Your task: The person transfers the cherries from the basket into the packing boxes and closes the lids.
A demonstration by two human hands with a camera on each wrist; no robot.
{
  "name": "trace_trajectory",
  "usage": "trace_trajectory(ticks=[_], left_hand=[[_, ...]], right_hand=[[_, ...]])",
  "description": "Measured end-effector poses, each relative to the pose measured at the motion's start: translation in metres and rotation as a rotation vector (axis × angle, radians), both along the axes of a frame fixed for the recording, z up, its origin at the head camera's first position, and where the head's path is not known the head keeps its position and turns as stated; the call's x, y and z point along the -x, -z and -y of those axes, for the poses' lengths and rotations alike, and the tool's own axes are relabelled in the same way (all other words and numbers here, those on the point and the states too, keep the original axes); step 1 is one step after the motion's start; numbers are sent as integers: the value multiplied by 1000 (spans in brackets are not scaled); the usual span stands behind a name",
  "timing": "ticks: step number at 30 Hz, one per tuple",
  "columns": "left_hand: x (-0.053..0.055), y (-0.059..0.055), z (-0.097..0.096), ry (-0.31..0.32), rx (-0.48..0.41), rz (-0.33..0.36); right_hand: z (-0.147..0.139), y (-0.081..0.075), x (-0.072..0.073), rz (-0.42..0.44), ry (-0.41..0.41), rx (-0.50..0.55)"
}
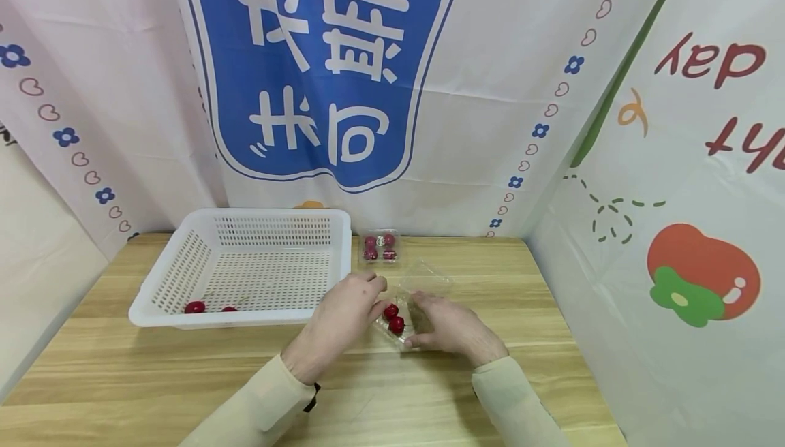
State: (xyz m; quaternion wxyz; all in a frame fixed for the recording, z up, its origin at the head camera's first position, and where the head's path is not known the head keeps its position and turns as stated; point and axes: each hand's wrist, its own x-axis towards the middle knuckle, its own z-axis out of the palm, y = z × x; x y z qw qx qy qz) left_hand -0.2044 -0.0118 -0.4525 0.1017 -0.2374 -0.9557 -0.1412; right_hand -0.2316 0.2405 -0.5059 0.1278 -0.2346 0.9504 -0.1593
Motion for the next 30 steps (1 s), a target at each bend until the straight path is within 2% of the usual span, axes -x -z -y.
trace_trajectory(ticks=[6, 13, 21, 30], left_hand=[[3, -10, 18, -5, -56, -5], [8, -17, 40, -33, -76, 0], [15, -19, 63, -110, -45, 18], [21, -15, 98, -173, -70, 38]], right_hand=[[1, 0, 0, 12, 7, 0], [1, 0, 0, 11, 7, -11], [0, 0, -1, 21, 13, -13], [1, -2, -1, 28, 15, -9]])
